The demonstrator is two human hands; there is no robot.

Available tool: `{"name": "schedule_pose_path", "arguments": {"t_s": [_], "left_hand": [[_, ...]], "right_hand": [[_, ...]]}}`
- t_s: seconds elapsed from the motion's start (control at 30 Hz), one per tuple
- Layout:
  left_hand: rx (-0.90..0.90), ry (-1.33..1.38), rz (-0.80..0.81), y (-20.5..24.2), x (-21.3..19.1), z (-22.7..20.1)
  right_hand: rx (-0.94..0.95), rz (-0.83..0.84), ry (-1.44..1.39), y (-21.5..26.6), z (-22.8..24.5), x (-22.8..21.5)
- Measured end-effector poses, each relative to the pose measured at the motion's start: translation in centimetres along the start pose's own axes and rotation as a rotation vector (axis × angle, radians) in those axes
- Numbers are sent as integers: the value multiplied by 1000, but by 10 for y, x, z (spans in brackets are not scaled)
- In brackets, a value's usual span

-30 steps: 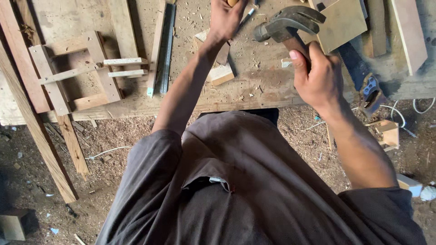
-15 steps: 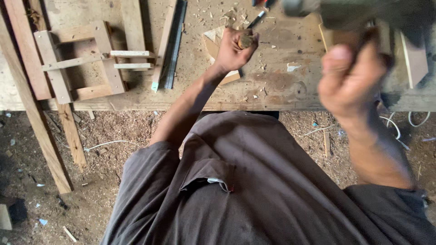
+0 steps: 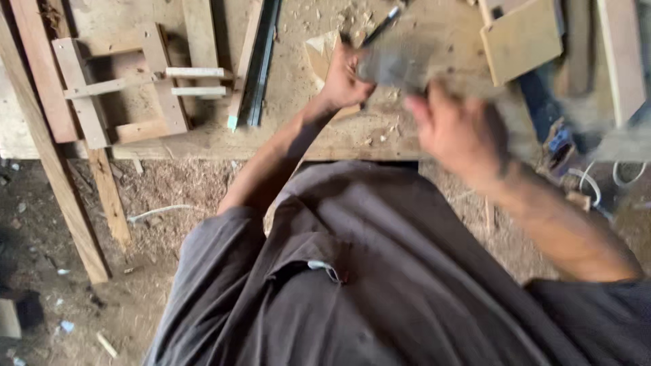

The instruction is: The person carves a small wooden block using a chisel and hammer. They repeatedly position the chisel on the block, strike it with the hammer, and remove wood shavings. The person also uses a pencil to mark the wood during the process.

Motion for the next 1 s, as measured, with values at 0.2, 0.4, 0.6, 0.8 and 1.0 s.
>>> {"name": "schedule_pose_path", "arguments": {"t_s": [0.2,0.4,0.6,0.8,1.0], "left_hand": [[-24,12,47,-1,7,9],[177,-47,48,-12,7,-4],[98,-40,46,-20,8,-8],[-109,-58,45,-66,24,43],[-123,-168,-46,-92,42,115]], "right_hand": [[87,-126,156,-9,-7,-36],[119,-249,-144,-7,11,-36],[282,143,18,-2,-13,5],[236,-124,132,5,-10,-33],[372,-111,93,31,-25,-41]]}}
Point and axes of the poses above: each hand's wrist, its own y-axis away from the middle knuckle, its own x-axis out of the palm, z = x × y, the point moved 6 cm from there along -y, towards the middle knuckle, and after that the axes turned 6 degrees about -z, right-handed, at the moved point
